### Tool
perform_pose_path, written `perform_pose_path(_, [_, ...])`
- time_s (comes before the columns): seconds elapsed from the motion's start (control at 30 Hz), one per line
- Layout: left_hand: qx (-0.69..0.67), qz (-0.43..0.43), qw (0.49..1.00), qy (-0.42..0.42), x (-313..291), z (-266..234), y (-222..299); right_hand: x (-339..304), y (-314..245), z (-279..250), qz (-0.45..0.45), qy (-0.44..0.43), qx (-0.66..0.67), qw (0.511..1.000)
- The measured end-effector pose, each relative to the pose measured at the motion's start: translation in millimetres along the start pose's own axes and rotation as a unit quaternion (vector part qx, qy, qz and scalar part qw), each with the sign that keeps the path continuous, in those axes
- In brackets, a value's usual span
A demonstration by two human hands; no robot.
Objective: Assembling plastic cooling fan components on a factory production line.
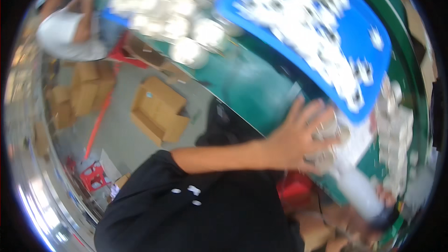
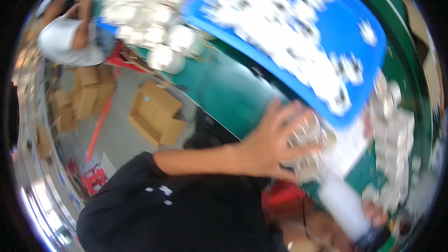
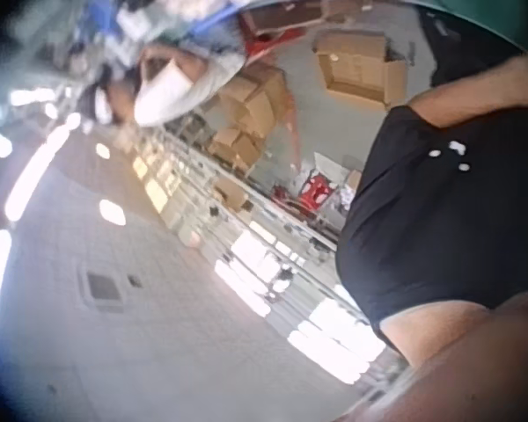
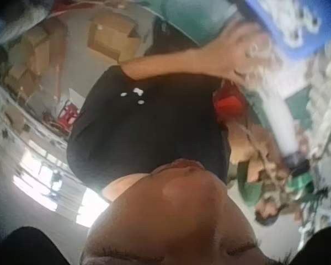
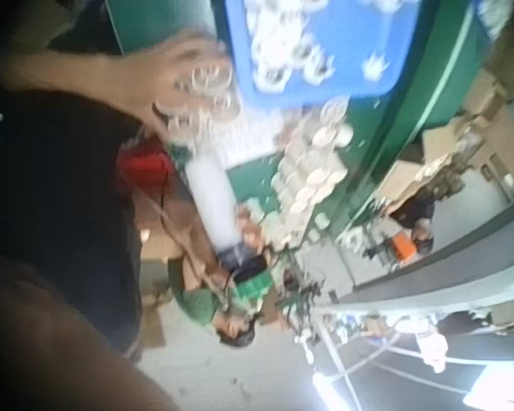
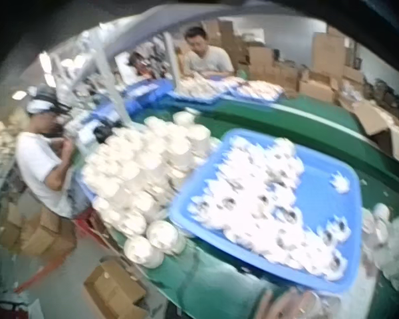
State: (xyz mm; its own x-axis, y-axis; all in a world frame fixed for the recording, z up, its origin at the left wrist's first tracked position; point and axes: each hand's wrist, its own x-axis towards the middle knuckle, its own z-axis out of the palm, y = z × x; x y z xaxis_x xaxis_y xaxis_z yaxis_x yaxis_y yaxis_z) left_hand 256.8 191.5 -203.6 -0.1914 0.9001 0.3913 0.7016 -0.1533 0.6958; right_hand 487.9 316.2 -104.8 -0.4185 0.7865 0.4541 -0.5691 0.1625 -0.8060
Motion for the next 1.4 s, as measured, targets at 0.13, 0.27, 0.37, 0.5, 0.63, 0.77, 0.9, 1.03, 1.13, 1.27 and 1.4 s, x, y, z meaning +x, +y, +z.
perform_pose_path(0.13, [-0.02,0.008,0.997,0.069,-22.8,-19.5,7.5,-6.7,-16.3,-9.8,0.095,-0.067,-0.199,0.973])
perform_pose_path(0.27, [-0.005,-0.051,0.995,0.085,-45.9,-17.0,-4.8,-0.4,-9.9,-23.3,0.16,-0.082,-0.489,0.853])
perform_pose_path(0.37, [0.029,-0.065,0.995,0.071,-50.2,-3.6,-6.6,4.0,-3.1,-32.6,0.191,-0.059,-0.696,0.69])
perform_pose_path(0.5, [0.004,-0.024,0.997,0.074,-48.4,3.8,-9.9,1.7,18.4,-1.8,0.368,0.014,-0.773,0.517])
perform_pose_path(0.63, [-0.026,0.006,0.996,0.083,-48.9,-1.8,-20.3,2.2,26.5,1.9,0.328,0.024,-0.775,0.539])
perform_pose_path(0.77, [-0.068,-0.029,0.996,0.058,-52.7,-8.2,-28.0,4.3,24.6,29.1,0.212,-0.013,-0.81,0.547])
perform_pose_path(0.9, [-0.155,-0.05,0.98,0.117,-51.5,-24.9,-25.9,-1.5,39.5,-0.4,0.172,-0.025,-0.796,0.58])
perform_pose_path(1.03, [-0.227,-0.036,0.96,0.159,-41.9,-38.4,-27.2,-0.2,39.1,-6.6,0.22,0.009,-0.793,0.568])
perform_pose_path(1.13, [-0.297,-0.103,0.937,0.152,-42.3,-38.3,-30.3,-2.6,34.4,-3.9,0.214,-0.002,-0.767,0.605])
perform_pose_path(1.27, [-0.335,-0.113,0.919,0.176,-42.7,-37.7,-34.8,-12.2,36.9,-21.8,0.243,0.028,-0.791,0.561])
perform_pose_path(1.4, [-0.298,-0.093,0.933,0.181,-41.2,-34.5,-41.2,-30.9,31.3,-28.3,0.115,0.056,-0.892,0.433])
